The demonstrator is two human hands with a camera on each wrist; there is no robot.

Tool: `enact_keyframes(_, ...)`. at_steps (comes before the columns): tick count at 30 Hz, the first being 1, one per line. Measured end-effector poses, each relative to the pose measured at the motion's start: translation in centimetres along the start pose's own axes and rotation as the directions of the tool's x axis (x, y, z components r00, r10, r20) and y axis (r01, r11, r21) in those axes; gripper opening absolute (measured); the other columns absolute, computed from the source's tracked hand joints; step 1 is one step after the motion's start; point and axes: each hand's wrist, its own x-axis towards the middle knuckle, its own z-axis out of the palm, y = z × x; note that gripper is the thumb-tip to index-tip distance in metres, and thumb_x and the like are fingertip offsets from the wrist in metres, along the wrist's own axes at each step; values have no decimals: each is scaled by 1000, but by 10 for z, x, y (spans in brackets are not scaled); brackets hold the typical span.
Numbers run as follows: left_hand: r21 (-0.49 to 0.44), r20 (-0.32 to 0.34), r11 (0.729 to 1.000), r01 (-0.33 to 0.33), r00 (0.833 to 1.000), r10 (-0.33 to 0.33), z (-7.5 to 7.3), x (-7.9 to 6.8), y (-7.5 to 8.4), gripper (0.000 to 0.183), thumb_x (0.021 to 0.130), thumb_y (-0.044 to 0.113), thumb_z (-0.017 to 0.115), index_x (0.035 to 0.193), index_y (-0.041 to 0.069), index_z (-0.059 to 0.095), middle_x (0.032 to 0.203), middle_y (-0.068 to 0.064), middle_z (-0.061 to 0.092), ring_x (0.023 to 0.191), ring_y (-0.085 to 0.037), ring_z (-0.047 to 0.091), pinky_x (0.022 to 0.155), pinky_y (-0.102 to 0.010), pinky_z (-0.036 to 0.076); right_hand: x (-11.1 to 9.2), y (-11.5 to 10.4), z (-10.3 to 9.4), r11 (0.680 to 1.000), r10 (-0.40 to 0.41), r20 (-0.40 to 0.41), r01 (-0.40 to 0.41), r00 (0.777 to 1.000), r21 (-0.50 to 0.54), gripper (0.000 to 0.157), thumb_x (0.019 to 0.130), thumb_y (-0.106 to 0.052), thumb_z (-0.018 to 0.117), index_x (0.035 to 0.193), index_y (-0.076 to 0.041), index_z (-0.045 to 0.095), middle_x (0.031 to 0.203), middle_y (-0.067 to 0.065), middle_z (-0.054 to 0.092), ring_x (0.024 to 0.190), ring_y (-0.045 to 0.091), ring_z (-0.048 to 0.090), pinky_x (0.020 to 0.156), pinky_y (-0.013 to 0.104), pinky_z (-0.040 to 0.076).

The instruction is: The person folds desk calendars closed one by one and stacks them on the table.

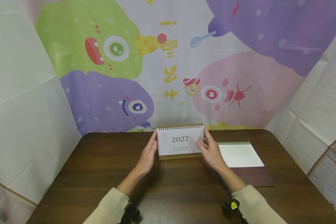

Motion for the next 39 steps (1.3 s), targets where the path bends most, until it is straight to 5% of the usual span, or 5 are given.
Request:
enact_keyframes(6, 44, 17, 995, -88, 996, 88, -8, 10, -88, 60, 125, 38, 31, 182, 26, 19, 191, 0, 22, 170, -19, 39, 134, -23, 37, -8, -1, 0, 1000, -9, 3, 9, 1000, -8, 78, 115, -7, 59, 180, -2, 16, 185, 27, 28, 168, 48, 38, 125, 51, 47)
enact_keyframes(10, 54, 28, 997, -52, 998, 51, -11, 8, -99, 60, 124, 38, 35, 182, 34, 18, 192, 6, 18, 178, -19, 19, 139, -20, 19, -12, -3, -1, 1000, -8, 8, 8, 1000, -25, 79, 115, -8, 61, 180, -5, 18, 184, 27, 30, 167, 47, 41, 123, 49, 49)
enact_keyframes(17, 72, -6, 989, -132, 991, 133, -12, -10, -29, 71, 121, 50, 33, 182, 15, 22, 182, -26, 34, 168, -47, 36, 135, -72, 30, -16, -8, -1, 999, -4, 6, 4, 1000, -38, 78, 114, -10, 63, 180, -4, 22, 183, 26, 31, 165, 45, 42, 121, 49, 50)
enact_keyframes(26, 127, -57, 983, -136, 988, 144, -13, -5, -42, 62, 123, 44, 35, 180, 21, 31, 166, -19, 51, 138, -23, 60, 114, -31, 53, -17, -13, -6, 995, -11, -15, 10, 1000, -103, 74, 114, -11, 64, 178, -4, 29, 178, 25, 40, 159, 45, 49, 116, 50, 54)
enact_keyframes(39, -16, -65, 995, 94, 993, -95, -14, -10, 26, 57, 124, 27, 25, 176, 6, 36, 171, -30, 48, 157, -50, 51, 109, -65, 60, -13, -19, -13, 995, -9, -85, 1, 996, -96, 57, 111, -10, 66, 165, 4, 51, 161, 32, 62, 149, 46, 65, 119, 54, 55)
